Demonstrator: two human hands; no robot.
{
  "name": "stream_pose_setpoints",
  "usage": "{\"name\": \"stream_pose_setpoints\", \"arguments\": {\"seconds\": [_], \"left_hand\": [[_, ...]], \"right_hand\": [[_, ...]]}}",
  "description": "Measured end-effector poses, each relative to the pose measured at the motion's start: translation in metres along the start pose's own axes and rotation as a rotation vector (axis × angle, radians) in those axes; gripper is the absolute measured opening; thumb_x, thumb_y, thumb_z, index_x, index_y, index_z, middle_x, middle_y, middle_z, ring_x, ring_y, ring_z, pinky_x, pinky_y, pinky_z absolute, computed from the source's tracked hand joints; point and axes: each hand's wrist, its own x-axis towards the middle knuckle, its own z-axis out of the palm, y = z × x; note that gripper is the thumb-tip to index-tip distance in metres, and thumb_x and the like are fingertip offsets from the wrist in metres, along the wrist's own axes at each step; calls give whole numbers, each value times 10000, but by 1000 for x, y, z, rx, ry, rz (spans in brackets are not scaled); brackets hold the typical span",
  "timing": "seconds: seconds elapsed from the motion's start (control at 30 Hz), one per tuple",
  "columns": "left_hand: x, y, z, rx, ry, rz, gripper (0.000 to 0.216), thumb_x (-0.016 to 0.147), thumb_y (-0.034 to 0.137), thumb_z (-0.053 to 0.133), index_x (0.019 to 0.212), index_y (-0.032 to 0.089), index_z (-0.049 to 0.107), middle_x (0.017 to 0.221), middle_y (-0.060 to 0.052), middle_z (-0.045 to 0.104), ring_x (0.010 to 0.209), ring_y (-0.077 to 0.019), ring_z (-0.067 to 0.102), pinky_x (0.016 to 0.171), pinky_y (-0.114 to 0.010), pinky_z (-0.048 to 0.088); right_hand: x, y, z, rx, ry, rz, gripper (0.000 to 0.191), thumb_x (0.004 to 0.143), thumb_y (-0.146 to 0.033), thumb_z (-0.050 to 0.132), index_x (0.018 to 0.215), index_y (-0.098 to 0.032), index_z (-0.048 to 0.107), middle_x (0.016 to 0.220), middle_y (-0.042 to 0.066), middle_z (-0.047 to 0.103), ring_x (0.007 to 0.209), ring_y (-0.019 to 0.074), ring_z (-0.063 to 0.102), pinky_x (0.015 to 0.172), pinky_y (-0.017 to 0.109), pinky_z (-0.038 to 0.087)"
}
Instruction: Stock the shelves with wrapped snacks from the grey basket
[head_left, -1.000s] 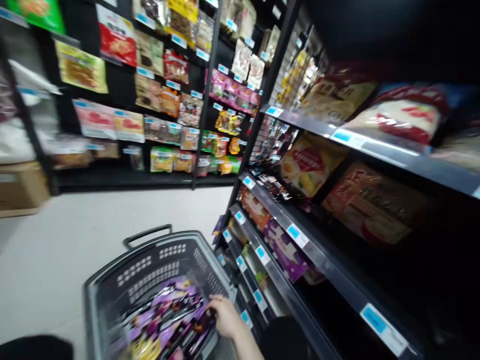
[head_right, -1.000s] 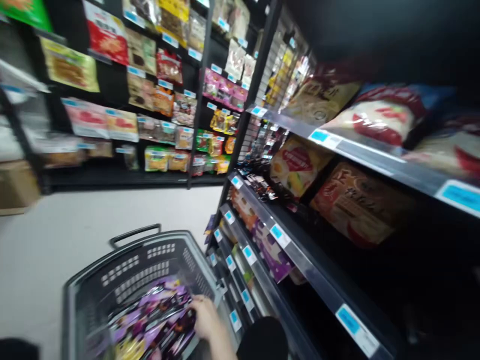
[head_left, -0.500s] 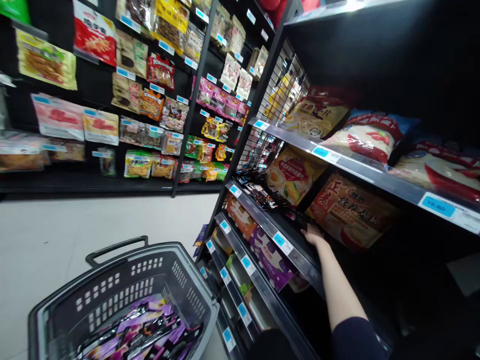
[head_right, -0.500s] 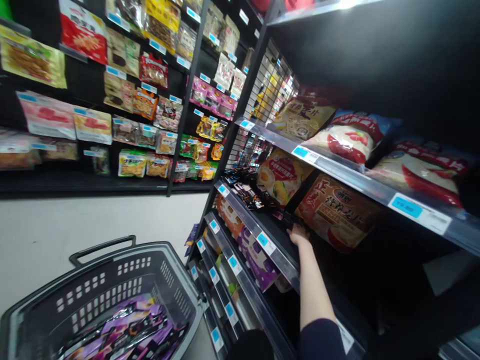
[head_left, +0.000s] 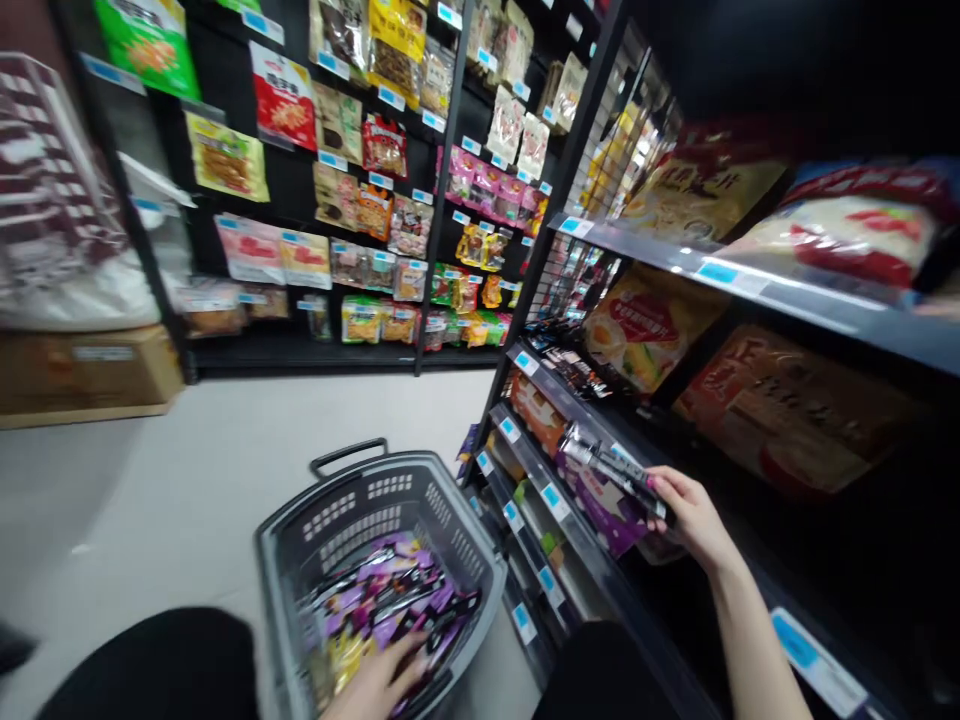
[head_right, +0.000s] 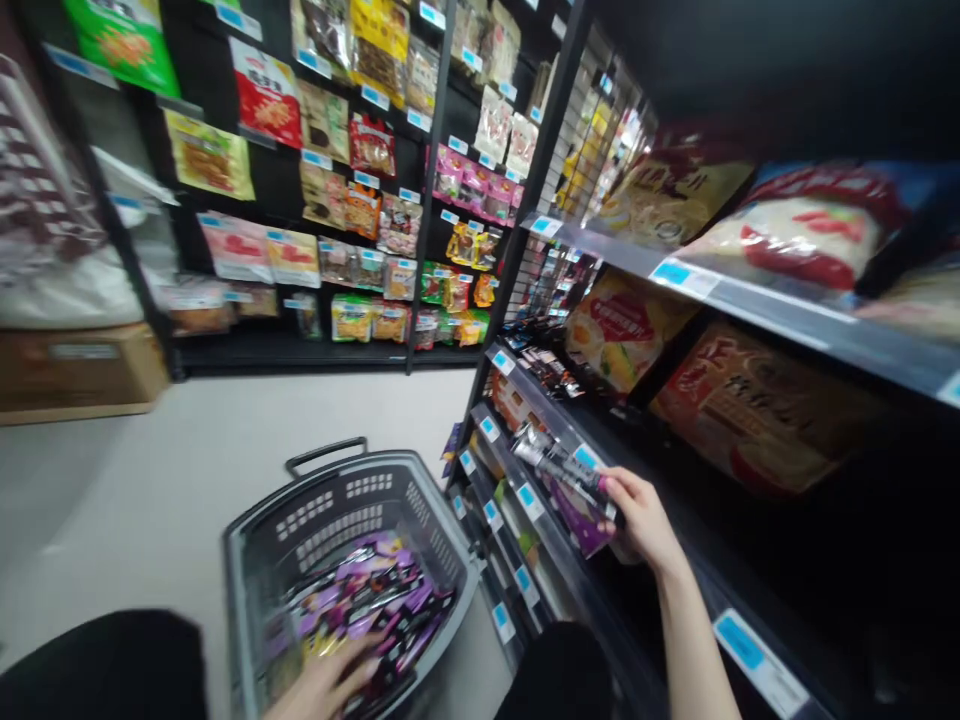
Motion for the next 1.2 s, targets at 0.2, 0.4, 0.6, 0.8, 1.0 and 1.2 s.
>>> {"name": "stream_pose_setpoints", "arguments": {"seconds": [0.2, 0.4, 0.6, 0.8, 1.0, 1.2], "left_hand": [[-24, 46, -15, -1007, -114, 107, 815, 643, 649, 576, 1314, 247, 346, 1180, -129, 528, 999, -272, 568, 806, -448, 491], [-22, 25, -13, -808, 139, 0, 643, 502, 281, 795, 1060, 200, 486, 1014, -44, 513, 789, -165, 546, 617, -370, 559], [-15, 24, -4, -634, 140, 23, 508, 550, 291, 750, 984, 172, 514, 904, -11, 532, 699, -142, 571, 558, -309, 544], [-14, 28, -2, -396, 172, 45, 398, 605, 299, 717, 926, 139, 544, 711, 2, 612, 570, -139, 601, 570, -258, 484], [-13, 22, -1, -192, 308, 64, 294, 622, 332, 700, 827, 137, 618, 718, -14, 636, 662, -149, 574, 628, -241, 426], [-7, 19, -2, -274, 410, 39, 191, 593, 285, 685, 689, 140, 603, 706, -8, 621, 691, -146, 546, 671, -254, 410]], "right_hand": [[-56, 72, 129, 111, -475, 206, 326, 736, -427, 611, 940, -181, 678, 705, 27, 636, 456, 124, 541, 395, 228, 434], [-79, 155, 188, 283, -463, 249, 386, 645, -341, 708, 1006, -215, 650, 938, 52, 623, 672, 167, 586, 516, 280, 530], [-85, 180, 186, 317, -405, 248, 426, 594, -255, 752, 1004, -208, 644, 948, 50, 634, 703, 165, 584, 553, 271, 521], [-82, 188, 184, 270, -312, 227, 429, 612, -292, 740, 1024, -208, 649, 995, 64, 647, 698, 173, 590, 512, 259, 499], [-80, 187, 184, 154, -263, 178, 323, 622, -341, 727, 907, -192, 696, 904, 71, 681, 787, 218, 618, 666, 332, 517], [-82, 188, 195, 105, -239, 140, 257, 660, -384, 690, 808, -174, 697, 848, 77, 688, 830, 236, 615, 800, 366, 456]]}}
